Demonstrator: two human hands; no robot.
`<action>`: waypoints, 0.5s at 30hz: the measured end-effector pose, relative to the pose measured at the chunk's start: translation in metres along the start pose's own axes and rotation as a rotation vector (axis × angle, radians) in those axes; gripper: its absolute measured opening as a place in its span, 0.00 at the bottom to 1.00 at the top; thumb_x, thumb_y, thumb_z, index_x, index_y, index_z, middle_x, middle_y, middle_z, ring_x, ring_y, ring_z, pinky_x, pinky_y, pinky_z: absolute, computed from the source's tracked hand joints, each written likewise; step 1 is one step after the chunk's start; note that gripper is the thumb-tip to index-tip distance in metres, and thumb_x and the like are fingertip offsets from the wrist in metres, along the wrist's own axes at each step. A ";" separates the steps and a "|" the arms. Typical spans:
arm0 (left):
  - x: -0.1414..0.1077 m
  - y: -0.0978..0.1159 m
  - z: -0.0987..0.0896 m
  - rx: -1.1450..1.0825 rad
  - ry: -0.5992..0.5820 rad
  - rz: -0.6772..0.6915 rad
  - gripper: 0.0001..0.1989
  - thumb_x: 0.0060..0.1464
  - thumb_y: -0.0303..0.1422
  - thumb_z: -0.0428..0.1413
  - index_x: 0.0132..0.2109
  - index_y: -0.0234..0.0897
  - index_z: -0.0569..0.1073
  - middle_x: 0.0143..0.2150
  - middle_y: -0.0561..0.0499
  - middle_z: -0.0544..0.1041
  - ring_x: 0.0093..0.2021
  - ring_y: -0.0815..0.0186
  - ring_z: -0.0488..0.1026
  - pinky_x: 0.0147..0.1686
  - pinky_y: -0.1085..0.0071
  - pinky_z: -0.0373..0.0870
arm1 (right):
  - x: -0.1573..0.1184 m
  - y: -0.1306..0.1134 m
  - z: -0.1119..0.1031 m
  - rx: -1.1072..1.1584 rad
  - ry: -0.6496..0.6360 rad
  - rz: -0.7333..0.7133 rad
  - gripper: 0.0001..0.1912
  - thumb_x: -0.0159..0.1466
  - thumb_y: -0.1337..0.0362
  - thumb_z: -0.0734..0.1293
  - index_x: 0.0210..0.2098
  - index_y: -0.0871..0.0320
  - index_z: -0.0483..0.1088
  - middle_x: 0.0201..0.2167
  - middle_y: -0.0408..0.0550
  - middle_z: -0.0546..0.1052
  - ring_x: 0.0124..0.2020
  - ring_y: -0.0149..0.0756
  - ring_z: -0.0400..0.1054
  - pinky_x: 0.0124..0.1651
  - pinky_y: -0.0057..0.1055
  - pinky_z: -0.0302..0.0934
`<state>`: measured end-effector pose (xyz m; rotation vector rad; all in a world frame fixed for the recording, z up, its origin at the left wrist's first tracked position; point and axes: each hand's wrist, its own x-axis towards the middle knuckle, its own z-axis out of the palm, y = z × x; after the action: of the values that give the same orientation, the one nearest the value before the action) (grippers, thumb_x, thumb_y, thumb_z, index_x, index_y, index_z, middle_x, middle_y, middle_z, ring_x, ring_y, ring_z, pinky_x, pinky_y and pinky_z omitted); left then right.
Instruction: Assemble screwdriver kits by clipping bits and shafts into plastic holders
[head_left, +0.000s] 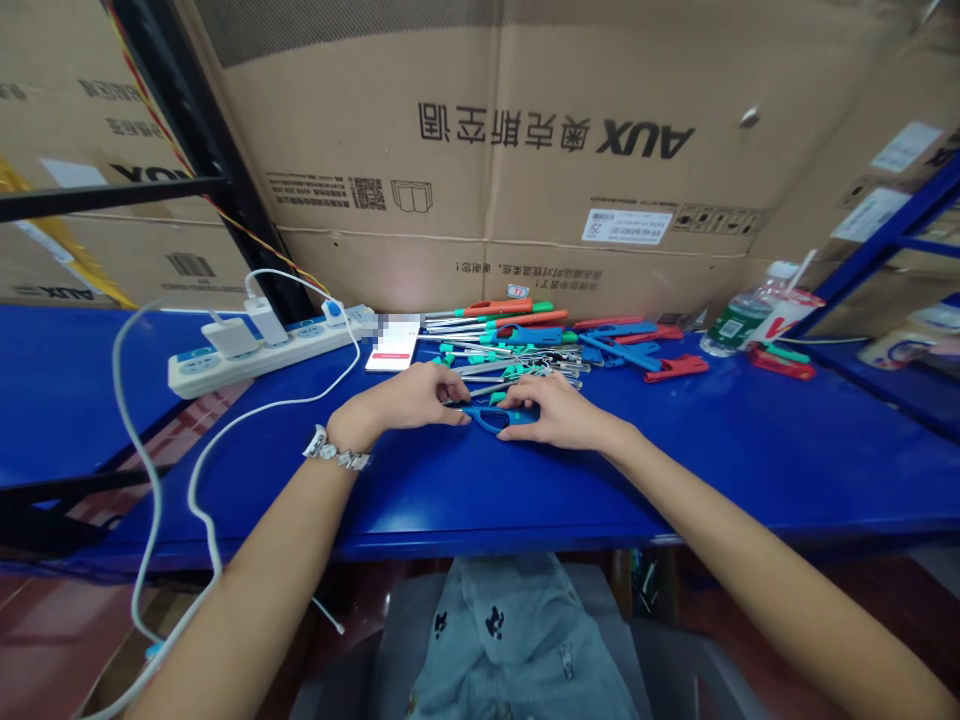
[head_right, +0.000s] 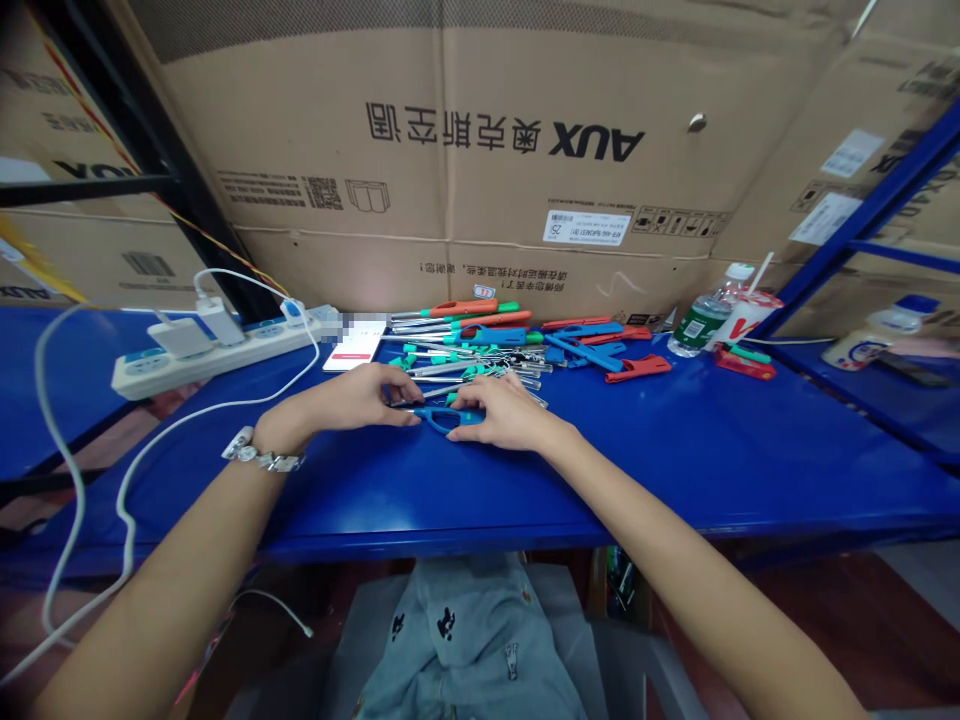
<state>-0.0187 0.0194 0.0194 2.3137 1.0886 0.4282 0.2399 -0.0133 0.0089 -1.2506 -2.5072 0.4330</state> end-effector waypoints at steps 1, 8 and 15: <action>0.001 0.003 0.003 0.008 0.024 0.026 0.18 0.47 0.42 0.67 0.43 0.37 0.82 0.39 0.46 0.82 0.38 0.60 0.76 0.37 0.67 0.70 | -0.001 0.000 0.001 -0.001 0.004 0.002 0.15 0.61 0.53 0.77 0.43 0.53 0.76 0.41 0.46 0.77 0.44 0.41 0.70 0.55 0.43 0.54; 0.012 0.021 0.029 0.112 0.069 0.173 0.20 0.52 0.48 0.66 0.42 0.36 0.81 0.39 0.46 0.79 0.38 0.60 0.74 0.37 0.66 0.67 | -0.013 0.005 0.012 0.030 0.071 -0.058 0.17 0.67 0.51 0.71 0.51 0.52 0.75 0.48 0.50 0.75 0.53 0.46 0.68 0.61 0.49 0.51; 0.014 0.016 0.034 0.059 0.062 0.149 0.18 0.48 0.44 0.70 0.39 0.37 0.78 0.35 0.50 0.77 0.35 0.62 0.72 0.36 0.66 0.66 | -0.024 0.007 0.009 0.011 0.056 -0.081 0.15 0.73 0.56 0.63 0.56 0.53 0.73 0.48 0.52 0.74 0.54 0.46 0.66 0.60 0.48 0.53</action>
<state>0.0167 0.0101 0.0028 2.4582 0.9726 0.5339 0.2551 -0.0299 -0.0052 -1.1362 -2.4948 0.3867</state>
